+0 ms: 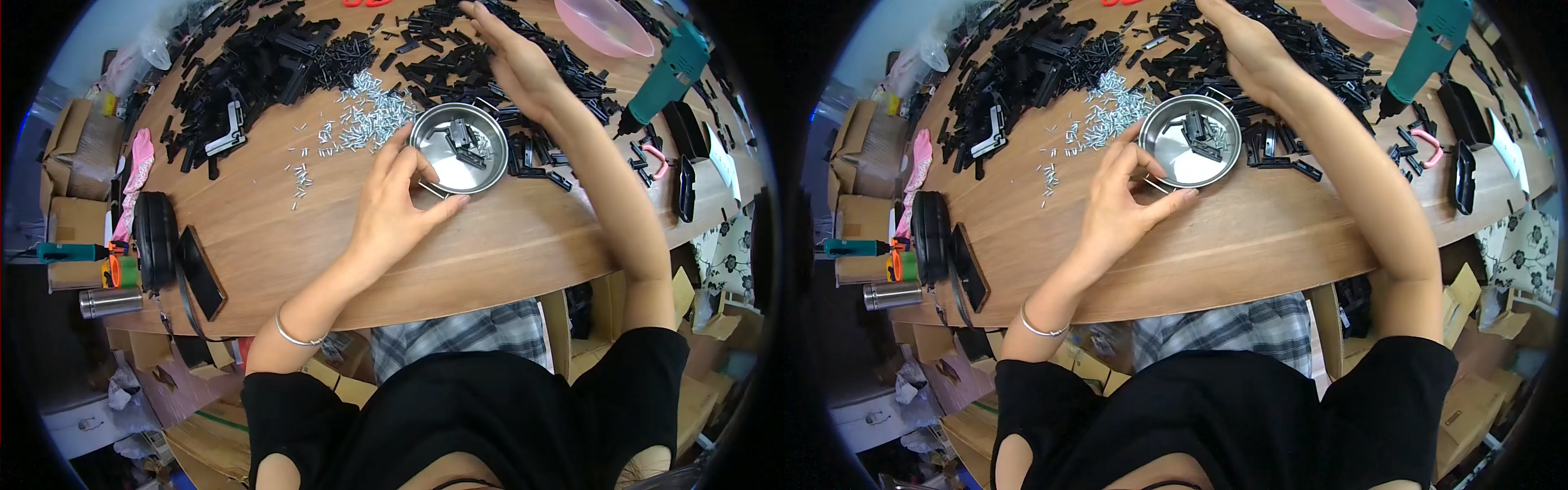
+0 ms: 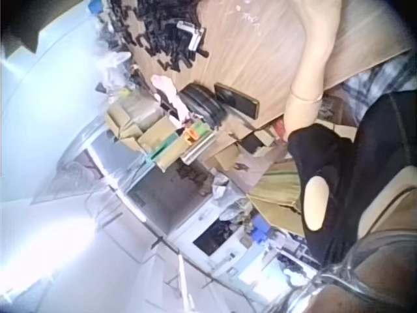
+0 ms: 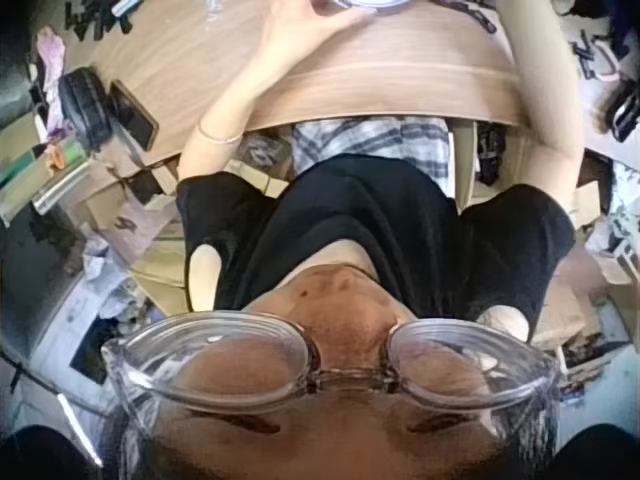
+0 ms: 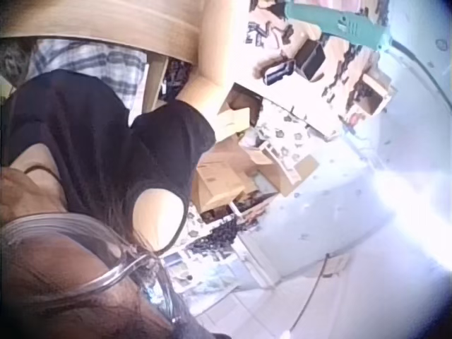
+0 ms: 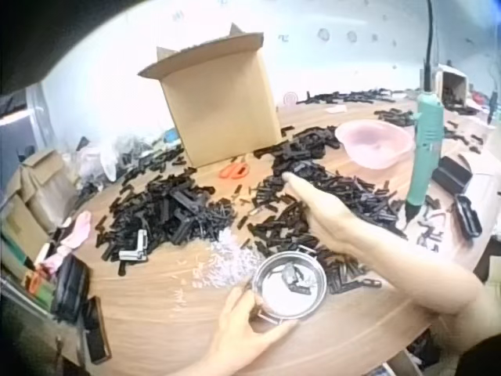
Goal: The person assembles small black plastic hardware components by hand. They pick up a main body piece, insert a metal screw, and attach a smaller black plastic part to form a complete unit. The person repeats this process, placing finished units on the table.
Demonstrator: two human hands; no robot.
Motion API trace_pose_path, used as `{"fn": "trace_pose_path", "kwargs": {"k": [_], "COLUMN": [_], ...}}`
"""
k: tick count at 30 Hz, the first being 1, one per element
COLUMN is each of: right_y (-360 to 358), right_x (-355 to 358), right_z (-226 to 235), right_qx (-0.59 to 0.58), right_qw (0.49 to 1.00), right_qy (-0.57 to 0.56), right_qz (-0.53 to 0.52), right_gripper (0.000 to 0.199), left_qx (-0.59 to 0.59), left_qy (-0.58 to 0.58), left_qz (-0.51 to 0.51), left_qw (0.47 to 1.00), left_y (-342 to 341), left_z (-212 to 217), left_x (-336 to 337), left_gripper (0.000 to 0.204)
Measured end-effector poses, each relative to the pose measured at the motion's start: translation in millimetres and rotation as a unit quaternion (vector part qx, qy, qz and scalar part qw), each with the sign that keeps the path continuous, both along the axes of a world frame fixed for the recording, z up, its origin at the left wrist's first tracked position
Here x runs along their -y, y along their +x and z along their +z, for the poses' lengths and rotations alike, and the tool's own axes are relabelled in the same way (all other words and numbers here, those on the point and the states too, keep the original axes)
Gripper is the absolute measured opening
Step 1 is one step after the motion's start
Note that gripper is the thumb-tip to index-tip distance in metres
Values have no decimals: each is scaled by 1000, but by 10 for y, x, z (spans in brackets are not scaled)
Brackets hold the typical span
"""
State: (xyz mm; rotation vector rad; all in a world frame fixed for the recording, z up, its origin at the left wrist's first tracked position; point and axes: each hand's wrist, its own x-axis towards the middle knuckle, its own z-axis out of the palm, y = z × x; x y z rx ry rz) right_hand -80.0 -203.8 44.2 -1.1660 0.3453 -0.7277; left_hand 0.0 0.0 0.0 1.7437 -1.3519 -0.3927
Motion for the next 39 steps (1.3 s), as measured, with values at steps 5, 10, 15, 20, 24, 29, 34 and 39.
{"fn": "trace_pose_path", "kwargs": {"k": [5, 10, 15, 20, 24, 29, 34, 39], "right_y": [-357, -743, -1109, -2152, -3183, -4553, -5391, -4960], "right_x": [-29, -390, -569, -454, -151, 620, 1275, 1823], "right_z": [-161, -140, -144, 243, 450, 296, -501, -614], "right_qx": [-181, -280, -217, -314, -365, -407, -311, -323], "right_qw": [823, 898, 963, 945, 875, 751, 744, 780], "right_qy": [-521, -341, -146, -37, -45, -124, -52, -109], "right_qz": [-137, 4, 61, -83, -314, -505, -588, -524], "right_gripper": [45, 50, 40, 34, 30, 11, 17, 47], "left_qx": [21, -38, 18, -17, -17, -348, -385, -368], "left_qy": [-41, -52, -171, -166, -184, -165, -87, -69], "left_qz": [-9, -15, -117, -169, -318, -694, -806, -811], "left_qw": [999, 998, 978, 971, 930, 609, 441, 449], "left_y": [59, -5, -47, -73, -263, -1354, -2292, -2690], "left_z": [-90, -47, -33, 14, 284, 875, 929, 1027], "left_x": [-38, -77, -55, -201, -327, -311, -321, -419], "left_gripper": [36, 31, 43, 54, 36, 25, 26, 26]}}
